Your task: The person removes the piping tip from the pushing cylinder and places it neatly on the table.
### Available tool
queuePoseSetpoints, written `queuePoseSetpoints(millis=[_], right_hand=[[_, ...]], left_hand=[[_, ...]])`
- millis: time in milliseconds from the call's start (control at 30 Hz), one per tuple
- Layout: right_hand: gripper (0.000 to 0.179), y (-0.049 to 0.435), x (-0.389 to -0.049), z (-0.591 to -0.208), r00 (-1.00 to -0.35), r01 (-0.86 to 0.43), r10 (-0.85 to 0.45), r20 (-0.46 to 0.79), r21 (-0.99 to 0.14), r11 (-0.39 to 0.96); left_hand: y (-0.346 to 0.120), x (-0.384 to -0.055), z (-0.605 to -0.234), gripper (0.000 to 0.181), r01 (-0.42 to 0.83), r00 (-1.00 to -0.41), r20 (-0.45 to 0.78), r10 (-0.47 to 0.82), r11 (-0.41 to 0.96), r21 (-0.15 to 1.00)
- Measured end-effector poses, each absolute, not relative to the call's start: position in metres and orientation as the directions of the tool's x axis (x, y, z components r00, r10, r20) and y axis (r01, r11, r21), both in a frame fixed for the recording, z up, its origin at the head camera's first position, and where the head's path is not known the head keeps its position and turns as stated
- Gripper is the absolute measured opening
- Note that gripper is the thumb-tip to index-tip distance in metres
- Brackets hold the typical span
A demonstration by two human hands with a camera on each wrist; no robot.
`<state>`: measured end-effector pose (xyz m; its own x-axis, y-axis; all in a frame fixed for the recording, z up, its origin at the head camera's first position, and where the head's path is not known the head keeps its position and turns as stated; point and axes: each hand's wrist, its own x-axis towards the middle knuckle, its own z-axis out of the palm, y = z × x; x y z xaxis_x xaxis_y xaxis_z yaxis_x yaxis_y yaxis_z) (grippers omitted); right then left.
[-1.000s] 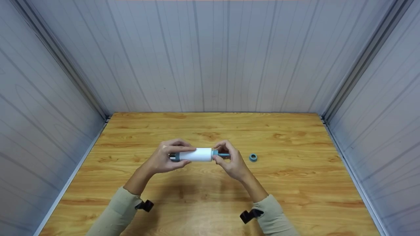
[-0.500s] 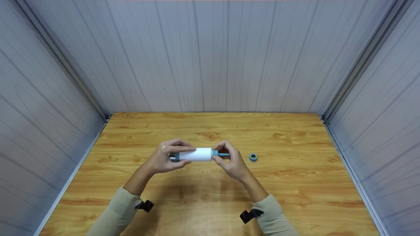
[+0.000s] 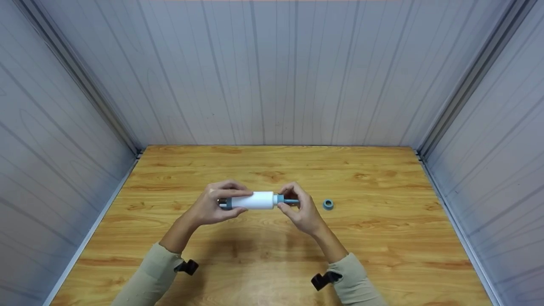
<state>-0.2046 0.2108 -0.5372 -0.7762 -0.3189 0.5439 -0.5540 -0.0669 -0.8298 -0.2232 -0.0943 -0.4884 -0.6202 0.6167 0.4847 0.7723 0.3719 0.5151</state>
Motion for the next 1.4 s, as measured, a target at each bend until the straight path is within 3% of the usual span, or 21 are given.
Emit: queuePoseSetpoints(millis=[667, 1033, 1400], right_hand=[[0.026, 0.218, -0.21, -0.543, -0.716, -0.602, -0.323, 0.619, -0.782, -0.162], [0.026, 0.218, -0.208, -0.541, -0.741, -0.578, -0.308, 0.597, -0.8, -0.161], [0.025, 0.219, -0.209, -0.544, -0.72, -0.596, -0.307, 0.623, -0.781, -0.186]], left_hand=[[-0.12, -0.225, -0.496, 0.04, 0.75, -0.652, 0.491, 0.578, 0.396, 0.529], [-0.136, -0.224, -0.503, 0.039, 0.743, -0.665, 0.5, 0.554, 0.43, 0.513], [-0.149, -0.224, -0.522, 0.039, 0.727, -0.686, 0.487, 0.541, 0.48, 0.491]])
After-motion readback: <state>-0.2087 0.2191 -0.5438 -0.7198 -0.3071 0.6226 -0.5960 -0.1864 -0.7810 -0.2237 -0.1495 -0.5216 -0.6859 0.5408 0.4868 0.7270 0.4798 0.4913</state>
